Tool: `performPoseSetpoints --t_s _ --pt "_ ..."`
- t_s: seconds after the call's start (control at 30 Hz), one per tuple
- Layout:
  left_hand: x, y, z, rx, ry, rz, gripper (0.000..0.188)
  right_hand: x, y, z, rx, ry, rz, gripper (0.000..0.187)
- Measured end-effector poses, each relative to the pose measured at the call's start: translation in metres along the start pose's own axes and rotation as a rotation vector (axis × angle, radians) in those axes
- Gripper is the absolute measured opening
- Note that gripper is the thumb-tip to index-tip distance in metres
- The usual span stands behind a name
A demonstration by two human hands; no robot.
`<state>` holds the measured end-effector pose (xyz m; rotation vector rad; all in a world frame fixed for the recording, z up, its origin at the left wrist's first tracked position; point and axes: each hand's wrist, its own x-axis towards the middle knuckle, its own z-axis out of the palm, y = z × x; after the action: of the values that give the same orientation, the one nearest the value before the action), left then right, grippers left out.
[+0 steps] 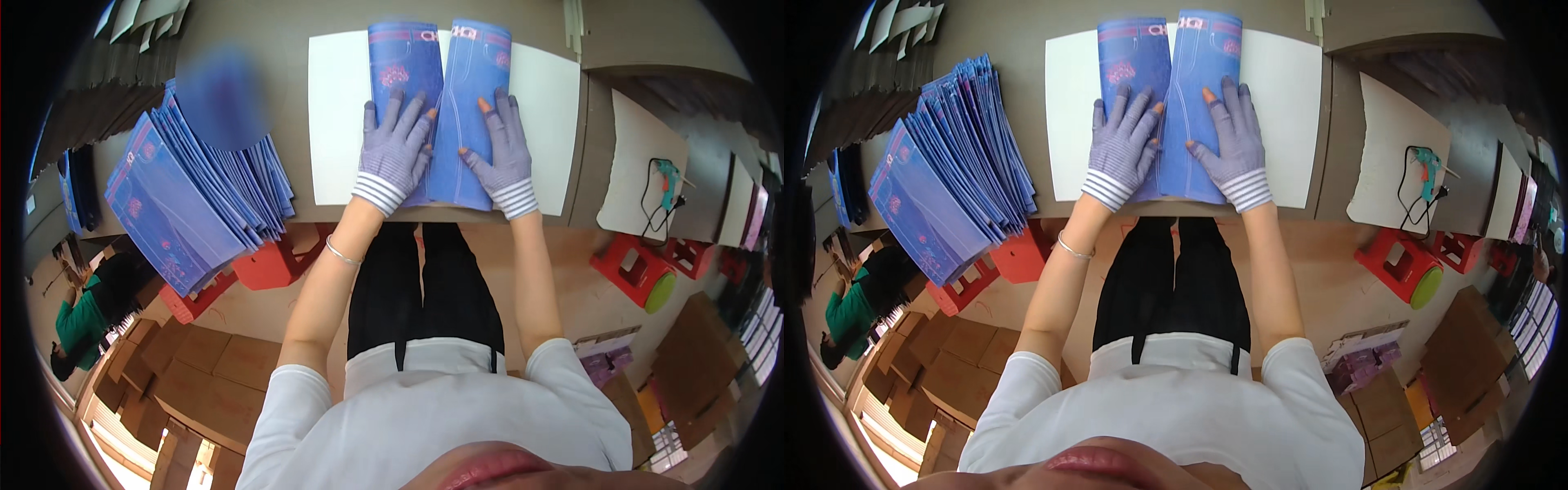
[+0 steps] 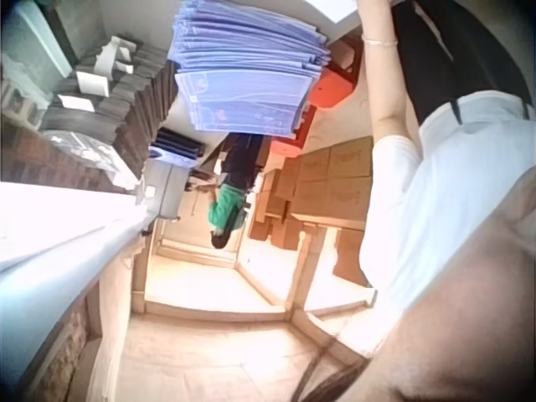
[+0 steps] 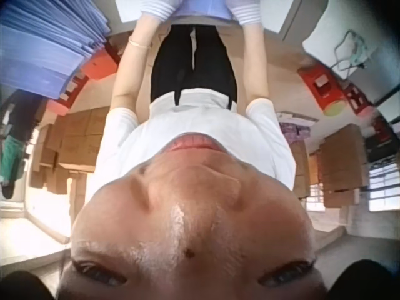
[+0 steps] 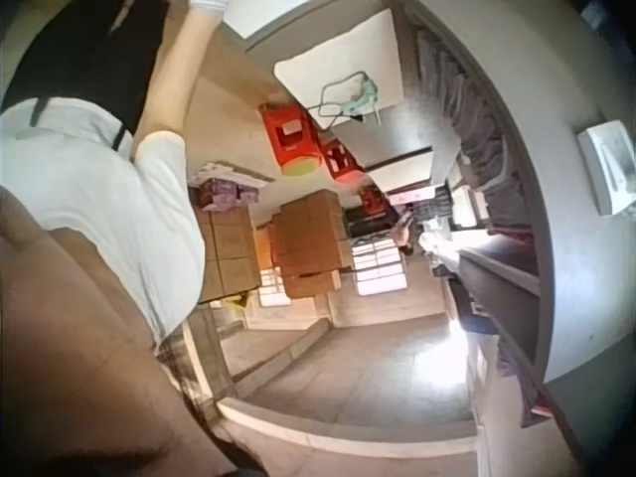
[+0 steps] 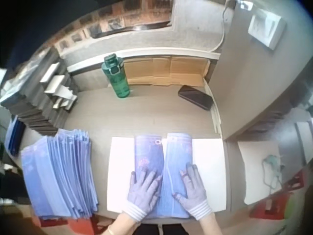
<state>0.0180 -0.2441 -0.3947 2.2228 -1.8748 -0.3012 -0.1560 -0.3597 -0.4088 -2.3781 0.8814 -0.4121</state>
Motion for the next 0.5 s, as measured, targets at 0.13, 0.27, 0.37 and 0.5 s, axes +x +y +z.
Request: performPoseSetpoints --t_s 0.13,0.27,0.37,0.5 --pt "-0.009 -0.008 0.011 -0.009 0.003 0.049 0.052 -0.002 0.007 0.003 -0.169 -0.097 0.010 0.080" --pt "-0.013 -0.016 0.014 -0.010 0.003 0.079 0.052 0.000 0.007 0.006 -0.259 -0.132 -0.001 0.076" --pt "-0.014 -0.020 0.014 -0.039 0.016 0.098 0.051 0.002 0.008 0.008 -0.309 -0.144 -0.014 0.074" --pt "-0.017 -0.021 0.013 -0.059 0.026 0.084 0.051 0.001 0.005 0.010 -0.328 -0.157 -0.010 0.071"
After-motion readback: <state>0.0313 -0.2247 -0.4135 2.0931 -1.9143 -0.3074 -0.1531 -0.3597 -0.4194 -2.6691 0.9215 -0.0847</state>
